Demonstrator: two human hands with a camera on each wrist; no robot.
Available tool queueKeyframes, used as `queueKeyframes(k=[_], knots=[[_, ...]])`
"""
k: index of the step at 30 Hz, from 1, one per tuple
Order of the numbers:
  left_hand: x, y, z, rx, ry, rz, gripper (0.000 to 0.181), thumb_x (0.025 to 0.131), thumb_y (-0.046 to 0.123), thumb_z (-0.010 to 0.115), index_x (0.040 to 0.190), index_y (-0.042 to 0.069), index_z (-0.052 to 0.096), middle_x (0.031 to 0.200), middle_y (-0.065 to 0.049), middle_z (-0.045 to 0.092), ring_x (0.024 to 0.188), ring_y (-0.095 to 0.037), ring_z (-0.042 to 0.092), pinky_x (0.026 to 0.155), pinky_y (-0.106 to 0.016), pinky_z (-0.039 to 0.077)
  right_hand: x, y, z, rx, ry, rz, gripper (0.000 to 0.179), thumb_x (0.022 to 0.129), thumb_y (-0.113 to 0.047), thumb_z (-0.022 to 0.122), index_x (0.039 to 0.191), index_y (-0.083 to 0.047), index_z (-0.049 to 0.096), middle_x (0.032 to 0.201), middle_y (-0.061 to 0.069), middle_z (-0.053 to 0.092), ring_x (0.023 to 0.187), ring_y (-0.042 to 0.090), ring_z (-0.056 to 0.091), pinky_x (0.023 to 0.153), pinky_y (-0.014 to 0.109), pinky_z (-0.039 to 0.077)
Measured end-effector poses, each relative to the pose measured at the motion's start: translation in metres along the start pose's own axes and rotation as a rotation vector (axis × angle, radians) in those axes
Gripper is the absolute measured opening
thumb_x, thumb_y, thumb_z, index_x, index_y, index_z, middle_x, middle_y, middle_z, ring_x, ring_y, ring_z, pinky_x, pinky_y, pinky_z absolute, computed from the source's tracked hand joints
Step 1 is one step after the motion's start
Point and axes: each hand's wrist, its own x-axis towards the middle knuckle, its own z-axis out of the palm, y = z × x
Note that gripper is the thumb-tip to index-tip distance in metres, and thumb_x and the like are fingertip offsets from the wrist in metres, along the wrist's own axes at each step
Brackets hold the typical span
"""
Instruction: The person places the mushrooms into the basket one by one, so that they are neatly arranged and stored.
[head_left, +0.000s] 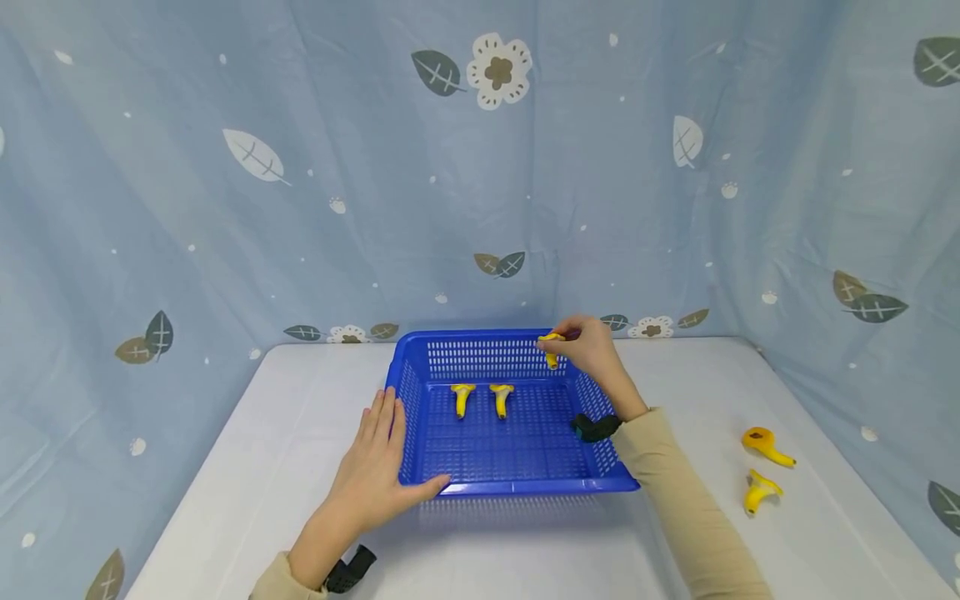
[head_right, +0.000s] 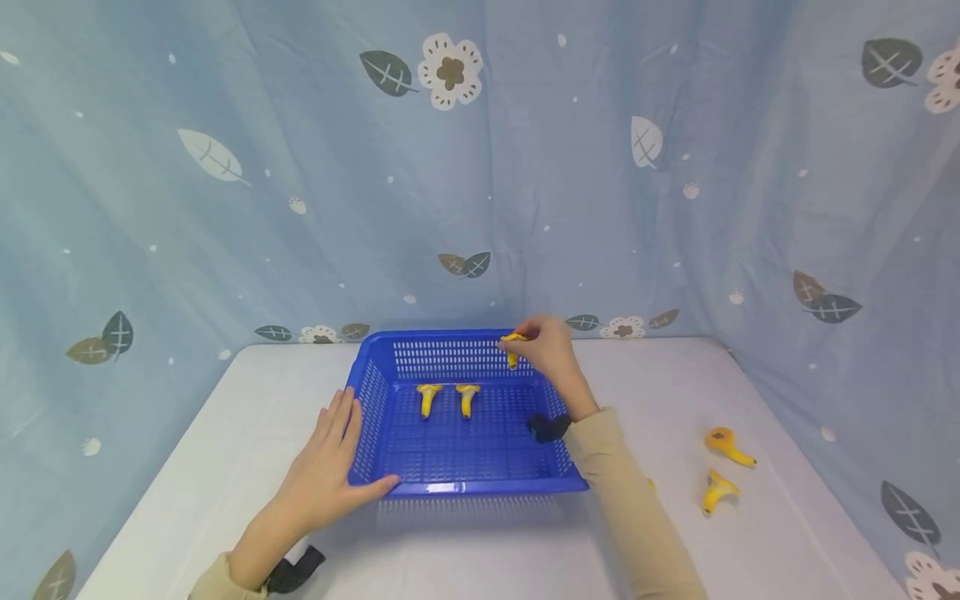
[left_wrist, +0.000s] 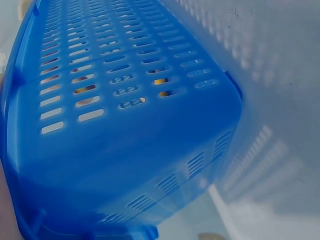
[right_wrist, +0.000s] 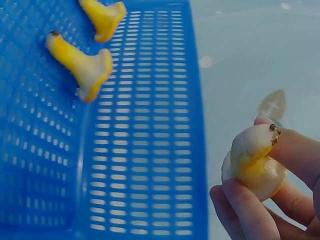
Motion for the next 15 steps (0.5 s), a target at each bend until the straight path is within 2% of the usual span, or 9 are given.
queueKeyframes(k=[7, 15], knots=[[-0.002, 0.000, 0.001, -0.004, 0.002, -0.004, 0.125, 0.076, 0.081, 0.058, 0.151, -0.013, 0.022, 0.162, -0.027, 0.004, 0.151, -0.037, 0.000, 0.120, -0.053, 0.015, 0.003, 0.013, 0.015, -0.027, -0.046, -0.016, 0.024, 0.084, -0.015, 0.079, 0.100, 0.002, 0.072, 0.102, 0.017, 0.070, 0.093, 0.032, 0.069, 0.075, 0.041, 0.058], [-0.001, 0.000, 0.001, -0.015, 0.000, -0.015, 0.126, 0.076, 0.082, 0.057, 0.152, -0.012, 0.021, 0.163, -0.026, 0.003, 0.151, -0.036, -0.002, 0.120, -0.052, 0.015, 0.005, 0.020, 0.025, -0.118, -0.107, -0.005, 0.014, 0.084, -0.012, 0.077, 0.089, -0.002, 0.068, 0.092, 0.013, 0.068, 0.083, 0.027, 0.066, 0.068, 0.037, 0.055]])
